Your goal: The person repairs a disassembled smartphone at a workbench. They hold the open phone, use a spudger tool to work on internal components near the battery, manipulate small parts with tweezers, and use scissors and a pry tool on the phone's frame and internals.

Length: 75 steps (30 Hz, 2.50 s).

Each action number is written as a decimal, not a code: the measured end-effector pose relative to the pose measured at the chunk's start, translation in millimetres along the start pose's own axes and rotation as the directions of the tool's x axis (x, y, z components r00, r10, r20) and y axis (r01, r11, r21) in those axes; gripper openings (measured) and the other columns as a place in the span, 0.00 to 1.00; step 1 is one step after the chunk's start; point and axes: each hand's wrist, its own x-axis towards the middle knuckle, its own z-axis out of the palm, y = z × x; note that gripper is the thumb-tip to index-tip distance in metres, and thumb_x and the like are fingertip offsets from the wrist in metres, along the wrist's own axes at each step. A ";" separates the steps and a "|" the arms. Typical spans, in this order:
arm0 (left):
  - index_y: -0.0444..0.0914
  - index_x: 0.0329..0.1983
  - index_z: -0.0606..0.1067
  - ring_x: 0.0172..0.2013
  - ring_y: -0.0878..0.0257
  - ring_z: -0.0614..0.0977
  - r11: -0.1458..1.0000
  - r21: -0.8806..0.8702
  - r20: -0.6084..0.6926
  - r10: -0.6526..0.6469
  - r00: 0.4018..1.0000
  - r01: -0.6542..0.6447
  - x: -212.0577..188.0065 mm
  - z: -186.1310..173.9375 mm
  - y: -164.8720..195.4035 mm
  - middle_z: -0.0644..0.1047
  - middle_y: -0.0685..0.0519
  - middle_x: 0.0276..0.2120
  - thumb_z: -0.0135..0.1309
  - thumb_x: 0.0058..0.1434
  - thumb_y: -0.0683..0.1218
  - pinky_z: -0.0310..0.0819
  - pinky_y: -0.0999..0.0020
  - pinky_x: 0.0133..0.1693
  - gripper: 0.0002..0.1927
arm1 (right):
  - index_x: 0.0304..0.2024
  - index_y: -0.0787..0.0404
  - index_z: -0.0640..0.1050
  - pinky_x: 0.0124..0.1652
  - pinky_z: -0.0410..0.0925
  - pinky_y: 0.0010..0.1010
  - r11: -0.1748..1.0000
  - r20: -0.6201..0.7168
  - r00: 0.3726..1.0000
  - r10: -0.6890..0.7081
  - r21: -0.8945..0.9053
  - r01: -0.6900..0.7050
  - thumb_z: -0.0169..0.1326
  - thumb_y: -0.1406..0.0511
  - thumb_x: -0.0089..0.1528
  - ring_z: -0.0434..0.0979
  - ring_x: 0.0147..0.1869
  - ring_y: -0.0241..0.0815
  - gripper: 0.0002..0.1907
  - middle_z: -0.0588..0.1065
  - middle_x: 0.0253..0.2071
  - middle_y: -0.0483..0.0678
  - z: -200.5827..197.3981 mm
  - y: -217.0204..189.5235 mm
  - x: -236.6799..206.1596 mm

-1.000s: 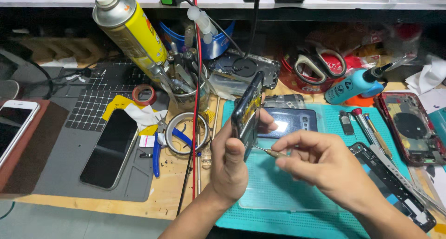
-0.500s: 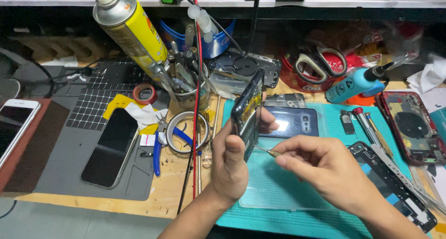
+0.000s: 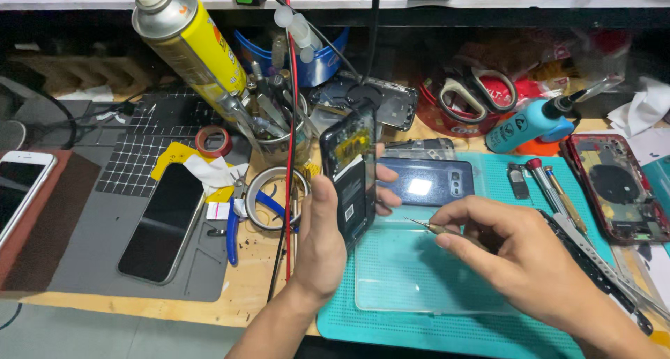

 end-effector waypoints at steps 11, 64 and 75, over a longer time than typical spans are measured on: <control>0.28 0.60 0.72 0.46 0.56 0.84 0.939 -0.018 0.286 -0.324 0.902 0.344 4.3 -4.1 -8.0 0.81 0.43 0.46 0.27 0.71 0.69 0.79 0.65 0.44 0.43 | 0.40 0.60 0.87 0.24 0.61 0.29 0.997 0.021 0.997 0.071 -0.040 -0.070 0.65 0.61 0.59 0.63 0.27 0.33 0.11 0.77 0.23 0.44 -13.2 5.3 -8.2; 0.29 0.59 0.74 0.37 0.61 0.83 0.973 -0.006 0.045 -0.229 0.972 0.230 25.8 14.6 -16.1 0.81 0.46 0.37 0.26 0.70 0.70 0.81 0.67 0.42 0.44 | 0.40 0.53 0.75 0.31 0.72 0.41 0.542 0.273 0.901 -0.338 -0.726 0.423 0.56 0.64 0.55 0.79 0.37 0.49 0.10 0.75 0.32 0.44 -2.2 1.8 -13.9; 0.27 0.59 0.74 0.37 0.61 0.83 0.969 -0.040 0.046 -0.243 0.969 0.245 23.4 9.9 -12.2 0.80 0.47 0.37 0.26 0.71 0.69 0.81 0.67 0.42 0.44 | 0.50 0.53 0.78 0.35 0.72 0.41 0.533 0.295 0.898 -0.326 -0.728 0.432 0.53 0.57 0.63 0.80 0.38 0.50 0.15 0.75 0.33 0.46 7.5 8.2 -6.1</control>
